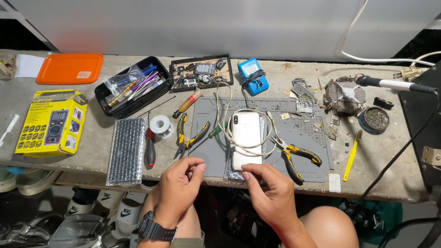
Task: Organizing an electronics workbench by inspecting tools like a multimeter and coiling cables.
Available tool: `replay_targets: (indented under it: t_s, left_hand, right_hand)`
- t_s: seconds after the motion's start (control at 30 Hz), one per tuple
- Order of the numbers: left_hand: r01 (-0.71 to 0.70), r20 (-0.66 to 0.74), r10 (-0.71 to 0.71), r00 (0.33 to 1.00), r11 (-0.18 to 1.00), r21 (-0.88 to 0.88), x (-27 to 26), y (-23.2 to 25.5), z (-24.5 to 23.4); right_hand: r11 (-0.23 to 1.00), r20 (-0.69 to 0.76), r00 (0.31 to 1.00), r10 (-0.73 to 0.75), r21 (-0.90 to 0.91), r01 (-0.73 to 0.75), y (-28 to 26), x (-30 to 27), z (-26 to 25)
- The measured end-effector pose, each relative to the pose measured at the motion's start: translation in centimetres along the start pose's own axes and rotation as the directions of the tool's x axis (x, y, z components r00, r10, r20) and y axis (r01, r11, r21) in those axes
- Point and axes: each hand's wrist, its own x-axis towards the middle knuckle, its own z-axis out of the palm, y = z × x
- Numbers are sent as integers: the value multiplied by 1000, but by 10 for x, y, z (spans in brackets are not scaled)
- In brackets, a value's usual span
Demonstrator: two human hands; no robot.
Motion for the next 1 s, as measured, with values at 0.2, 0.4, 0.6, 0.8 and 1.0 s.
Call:
replay_targets:
  t_s: [0.2,0.4,0.6,0.8,1.0]
  left_hand:
    - [4,-2,-4,1000,1000,-18,0,-2,1]
    - [16,-5,-17,1000,1000,-17,-1,-3,2]
    - [-15,-9,15,1000,1000,-18,-1,-4,2]
    - [12,-4,-12,1000,999,-30,0,1,-1]
    - [-65,-116,54,992,994,-91,4,-2,5]
  right_hand:
    - [1000,2,1000,-2,5,2,1,0,1]
    - [1000,1,1000,-2,13,2,1,-1,1]
    - [1000,13,1000,-5,14,5,0,-1,1]
    - [1000,22,1000,-14,2,14,0,0,3]
    - [978,-114,979,-171,-144,153,8,19,7]
